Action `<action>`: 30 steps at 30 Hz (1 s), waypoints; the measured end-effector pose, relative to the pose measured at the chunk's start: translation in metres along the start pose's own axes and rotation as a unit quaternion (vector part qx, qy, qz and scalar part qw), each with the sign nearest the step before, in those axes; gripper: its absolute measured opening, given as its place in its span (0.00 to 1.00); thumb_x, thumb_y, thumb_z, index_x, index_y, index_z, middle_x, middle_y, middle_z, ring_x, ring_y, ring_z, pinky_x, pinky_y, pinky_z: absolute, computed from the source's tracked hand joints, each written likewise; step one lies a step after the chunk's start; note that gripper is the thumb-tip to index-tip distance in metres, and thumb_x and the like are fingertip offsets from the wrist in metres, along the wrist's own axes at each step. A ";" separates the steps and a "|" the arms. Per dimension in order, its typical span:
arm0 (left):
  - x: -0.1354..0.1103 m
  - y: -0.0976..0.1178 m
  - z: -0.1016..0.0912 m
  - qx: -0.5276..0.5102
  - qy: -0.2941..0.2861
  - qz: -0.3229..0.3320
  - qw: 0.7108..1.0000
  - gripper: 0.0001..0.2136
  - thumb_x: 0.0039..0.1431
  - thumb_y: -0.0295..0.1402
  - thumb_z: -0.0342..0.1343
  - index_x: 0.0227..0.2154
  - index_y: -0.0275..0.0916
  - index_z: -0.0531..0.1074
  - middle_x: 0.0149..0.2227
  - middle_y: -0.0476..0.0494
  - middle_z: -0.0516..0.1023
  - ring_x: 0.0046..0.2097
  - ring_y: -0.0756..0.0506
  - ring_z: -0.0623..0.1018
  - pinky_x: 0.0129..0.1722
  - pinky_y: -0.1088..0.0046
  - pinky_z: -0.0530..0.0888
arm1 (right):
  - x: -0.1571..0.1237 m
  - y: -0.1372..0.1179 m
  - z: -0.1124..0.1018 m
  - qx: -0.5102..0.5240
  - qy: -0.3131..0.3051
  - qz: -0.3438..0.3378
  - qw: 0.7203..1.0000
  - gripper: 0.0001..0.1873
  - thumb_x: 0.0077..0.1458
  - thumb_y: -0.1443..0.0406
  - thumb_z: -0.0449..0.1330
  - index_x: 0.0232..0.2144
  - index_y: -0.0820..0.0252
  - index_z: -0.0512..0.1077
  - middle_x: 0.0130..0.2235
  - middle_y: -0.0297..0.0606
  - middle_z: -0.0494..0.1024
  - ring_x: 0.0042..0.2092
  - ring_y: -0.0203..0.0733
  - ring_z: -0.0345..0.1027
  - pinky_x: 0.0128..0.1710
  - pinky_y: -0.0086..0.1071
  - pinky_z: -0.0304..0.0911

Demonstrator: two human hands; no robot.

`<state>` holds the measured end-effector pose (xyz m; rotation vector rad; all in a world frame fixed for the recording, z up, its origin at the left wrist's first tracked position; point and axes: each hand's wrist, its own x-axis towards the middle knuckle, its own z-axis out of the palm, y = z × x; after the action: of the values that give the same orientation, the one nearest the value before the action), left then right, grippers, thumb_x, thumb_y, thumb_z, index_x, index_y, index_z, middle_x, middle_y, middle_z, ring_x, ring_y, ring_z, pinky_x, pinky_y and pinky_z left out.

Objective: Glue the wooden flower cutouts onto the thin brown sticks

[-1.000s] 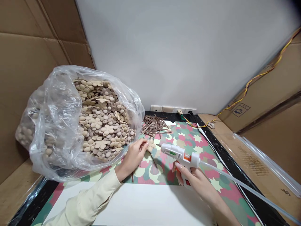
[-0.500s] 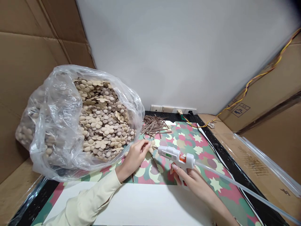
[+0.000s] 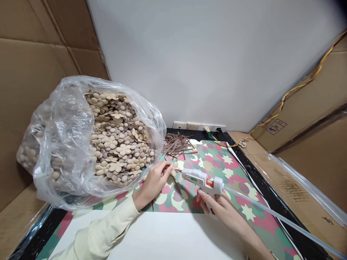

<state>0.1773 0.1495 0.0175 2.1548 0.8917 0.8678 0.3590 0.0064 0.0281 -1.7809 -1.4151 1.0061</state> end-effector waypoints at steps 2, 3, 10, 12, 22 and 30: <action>0.000 0.000 0.000 0.000 0.003 0.001 1.000 0.09 0.63 0.34 0.45 0.32 0.40 0.69 0.31 0.49 0.75 0.33 0.49 0.73 0.34 0.77 0.66 | 0.000 0.000 0.000 0.001 0.003 0.003 1.000 0.26 0.60 0.52 0.45 0.17 0.59 0.62 0.23 0.33 0.69 0.29 0.38 0.62 0.34 0.29 0.56; 0.000 0.000 0.000 0.000 0.005 0.002 1.000 0.09 0.63 0.34 0.45 0.32 0.40 0.70 0.31 0.49 0.75 0.33 0.49 0.73 0.34 0.77 0.66 | -0.001 0.000 0.000 0.001 0.005 0.006 1.000 0.25 0.60 0.52 0.45 0.18 0.59 0.62 0.23 0.33 0.69 0.29 0.38 0.62 0.34 0.29 0.56; 0.001 0.002 -0.002 -0.010 0.009 -0.005 1.000 0.11 0.63 0.35 0.44 0.33 0.40 0.70 0.33 0.48 0.77 0.34 0.48 0.75 0.36 0.76 0.67 | -0.003 -0.002 -0.001 0.008 0.005 0.013 1.000 0.25 0.60 0.52 0.45 0.18 0.59 0.62 0.23 0.33 0.68 0.29 0.38 0.61 0.35 0.30 0.55; 0.001 0.003 -0.002 -0.015 0.012 -0.007 1.000 0.11 0.63 0.36 0.44 0.33 0.40 0.70 0.33 0.48 0.77 0.34 0.48 0.75 0.36 0.76 0.67 | -0.003 -0.003 -0.001 0.011 0.004 0.017 1.000 0.25 0.60 0.52 0.45 0.18 0.59 0.61 0.24 0.33 0.68 0.30 0.38 0.61 0.34 0.30 0.55; 0.004 0.000 -0.004 -0.111 0.011 -0.075 0.991 0.11 0.60 0.39 0.48 0.33 0.38 0.72 0.33 0.48 0.76 0.34 0.48 0.73 0.33 0.76 0.67 | -0.004 -0.006 -0.004 -0.003 0.004 0.027 1.000 0.26 0.60 0.51 0.45 0.16 0.59 0.58 0.24 0.33 0.68 0.31 0.39 0.62 0.35 0.30 0.54; 0.010 0.002 -0.012 -0.248 -0.011 -0.135 0.959 0.13 0.57 0.42 0.51 0.34 0.36 0.71 0.22 0.53 0.67 0.23 0.52 0.66 0.22 0.80 0.62 | -0.006 0.000 -0.007 0.018 0.069 0.018 0.997 0.24 0.59 0.50 0.44 0.19 0.58 0.61 0.21 0.33 0.66 0.26 0.38 0.60 0.31 0.31 0.57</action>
<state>0.1743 0.1601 0.0292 1.5669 0.8274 0.8223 0.3645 0.0005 0.0324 -1.8190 -1.2766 0.9022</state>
